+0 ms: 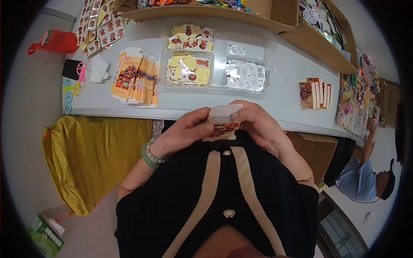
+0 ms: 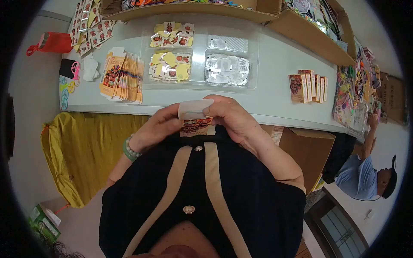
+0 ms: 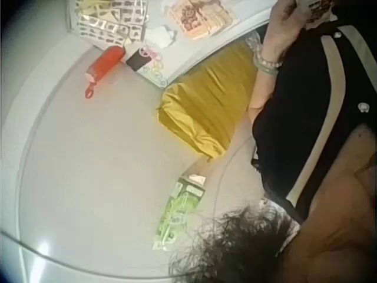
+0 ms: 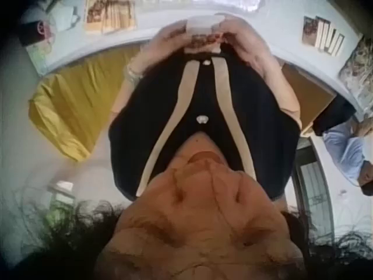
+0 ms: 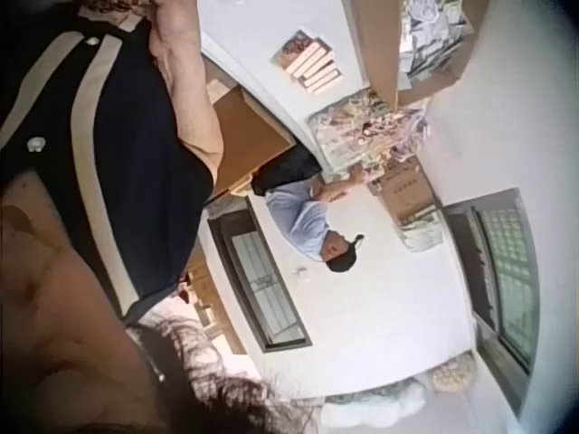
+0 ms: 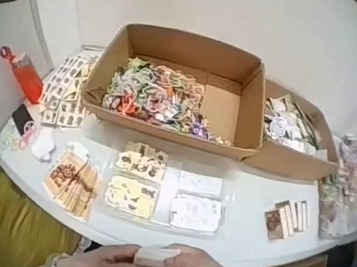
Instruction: Packaging small colorful toy packets into plastic containers and cardboard boxes.
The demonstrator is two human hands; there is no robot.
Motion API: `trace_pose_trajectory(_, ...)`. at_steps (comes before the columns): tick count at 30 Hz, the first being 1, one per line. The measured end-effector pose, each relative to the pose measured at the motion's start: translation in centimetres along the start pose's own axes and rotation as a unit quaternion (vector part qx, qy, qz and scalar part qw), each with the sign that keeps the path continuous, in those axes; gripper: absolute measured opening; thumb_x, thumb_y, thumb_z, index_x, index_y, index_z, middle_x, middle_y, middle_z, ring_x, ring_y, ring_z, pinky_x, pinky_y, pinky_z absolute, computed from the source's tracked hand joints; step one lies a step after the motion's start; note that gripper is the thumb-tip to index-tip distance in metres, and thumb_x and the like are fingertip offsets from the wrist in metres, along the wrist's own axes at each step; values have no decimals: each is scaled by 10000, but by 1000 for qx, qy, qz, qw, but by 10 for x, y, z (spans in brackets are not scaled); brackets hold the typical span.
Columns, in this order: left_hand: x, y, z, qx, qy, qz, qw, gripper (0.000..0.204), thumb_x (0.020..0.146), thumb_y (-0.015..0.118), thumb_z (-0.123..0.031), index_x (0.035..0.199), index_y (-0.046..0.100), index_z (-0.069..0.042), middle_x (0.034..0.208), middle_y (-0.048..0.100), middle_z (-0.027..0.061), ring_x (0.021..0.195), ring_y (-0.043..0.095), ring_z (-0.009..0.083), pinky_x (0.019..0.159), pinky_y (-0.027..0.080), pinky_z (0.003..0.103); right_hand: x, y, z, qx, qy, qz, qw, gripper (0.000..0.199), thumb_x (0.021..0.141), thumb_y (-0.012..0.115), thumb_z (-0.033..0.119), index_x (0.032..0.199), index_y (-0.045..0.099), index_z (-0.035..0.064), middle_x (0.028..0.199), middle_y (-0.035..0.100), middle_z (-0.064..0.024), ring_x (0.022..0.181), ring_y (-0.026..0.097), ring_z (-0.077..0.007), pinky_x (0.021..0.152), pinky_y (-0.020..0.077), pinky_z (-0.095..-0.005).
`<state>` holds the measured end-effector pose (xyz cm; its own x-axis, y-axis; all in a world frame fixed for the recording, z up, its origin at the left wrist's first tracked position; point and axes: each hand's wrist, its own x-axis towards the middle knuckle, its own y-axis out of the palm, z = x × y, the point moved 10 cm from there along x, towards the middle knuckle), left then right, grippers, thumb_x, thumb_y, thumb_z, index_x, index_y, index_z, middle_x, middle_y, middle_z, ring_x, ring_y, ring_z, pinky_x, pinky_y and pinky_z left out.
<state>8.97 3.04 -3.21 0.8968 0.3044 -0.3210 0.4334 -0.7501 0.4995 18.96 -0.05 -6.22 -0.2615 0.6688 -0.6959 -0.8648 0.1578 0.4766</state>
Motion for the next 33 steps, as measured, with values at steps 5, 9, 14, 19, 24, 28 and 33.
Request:
trace_pose_trajectory(5,-2,-23,8,-81,-40,-116,989,285,935,520,-247,1080,552,-4,987,562,1,943,476,73,846,389,247,1,6,9,-21,-33,-53,998,188,845,526,146,978,632,67,887,615,-8,764,521,-83,655,405,-228)
trace_pose_trajectory(9,3,-28,4,-87,-23,-117,989,238,925,525,-226,1028,575,-18,940,573,-11,912,490,62,831,396,242,1,6,16,-33,-52,-57,996,201,838,520,127,986,622,35,871,626,-32,722,535,-95,599,415,-222)
trace_pose_trajectory(14,10,-32,4,-102,-52,-134,984,174,899,548,-221,950,592,-61,863,570,-20,819,506,64,771,405,234,4,4,17,-73,-50,-47,995,222,875,525,158,1022,625,25,868,639,-50,685,558,-101,575,433,-218)
trace_pose_trajectory(19,17,-37,2,-115,-75,-151,979,145,882,552,-194,953,585,-72,858,571,-19,831,520,68,766,413,238,5,-3,23,-139,-60,-88,985,274,901,576,260,966,652,4,802,638,-28,665,552,-73,587,447,-204)
trace_pose_trajectory(24,15,-27,0,-171,-113,-185,961,137,852,576,-136,976,579,-78,872,580,-32,854,533,63,766,424,232,9,-2,34,-246,-137,-106,954,307,901,594,290,922,667,-8,753,627,-10,656,528,-44,578,435,-185)
trace_pose_trajectory(28,14,-40,21,-197,-111,-149,963,177,830,608,-109,1004,601,-74,915,600,-32,846,542,62,774,432,226,9,6,36,-257,-101,-76,958,308,909,580,286,987,655,-3,792,636,-10,684,543,-52,615,441,-188)
trace_pose_trajectory(33,18,-48,22,-183,-94,-178,962,160,843,613,-92,999,617,-56,891,601,-28,789,529,53,733,431,223,11,3,20,-104,-56,-20,993,276,914,565,238,1069,629,19,853,626,1,767,539,-52,666,444,-210)
